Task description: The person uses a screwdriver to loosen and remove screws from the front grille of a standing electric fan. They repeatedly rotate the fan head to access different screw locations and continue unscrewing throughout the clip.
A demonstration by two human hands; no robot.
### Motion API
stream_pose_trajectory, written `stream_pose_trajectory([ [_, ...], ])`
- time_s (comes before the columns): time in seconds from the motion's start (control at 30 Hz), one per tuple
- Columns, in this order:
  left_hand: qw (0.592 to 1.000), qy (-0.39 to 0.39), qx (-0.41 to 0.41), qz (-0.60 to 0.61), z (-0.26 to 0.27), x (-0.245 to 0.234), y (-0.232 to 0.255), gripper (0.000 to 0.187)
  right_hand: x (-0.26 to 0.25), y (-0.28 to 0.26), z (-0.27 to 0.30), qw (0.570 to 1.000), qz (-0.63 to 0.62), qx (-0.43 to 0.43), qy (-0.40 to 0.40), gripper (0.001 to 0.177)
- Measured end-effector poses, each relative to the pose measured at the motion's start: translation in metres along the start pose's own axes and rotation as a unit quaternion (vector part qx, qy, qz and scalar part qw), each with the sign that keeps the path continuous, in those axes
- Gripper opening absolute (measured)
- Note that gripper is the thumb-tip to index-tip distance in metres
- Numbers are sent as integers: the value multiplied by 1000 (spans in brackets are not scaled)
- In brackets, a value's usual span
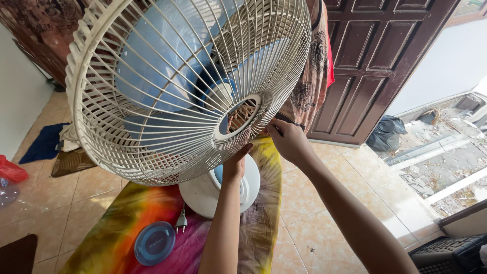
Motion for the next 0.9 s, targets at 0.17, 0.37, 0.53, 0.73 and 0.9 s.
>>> stream_pose_trajectory([
  [0.17, 999, -21, -9, -38, 3, 19, 11, 91, 7, 4, -8, 1000, 25, -3, -10, 30],
  [0.37, 994, -99, 46, -20, 7, 44, 29, 96, 21, 30, -11, 988, -10, 84, -128, 32],
  [0.53, 997, -55, 48, -23, 1, 24, 25, 97, 23, 22, -15, 998, -10, -33, -48, 28],
  [0.73, 998, -53, 14, -37, -1, 14, 16, 84, 29, 32, -13, 991, -88, -99, 17, 20],
  [0.9, 994, -56, 50, -85, 2, 21, 17, 75, 32, 21, 14, 973, -93, -151, 147, 18],
])
Point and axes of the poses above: each hand's wrist, its own z-axis away from the middle knuckle, its own x-axis out of the palm, y = z × x, the point moved 10 cm from there along -z, towards the middle knuckle, and after that the axes turned 8 degrees about z, right-handed, at the moved point
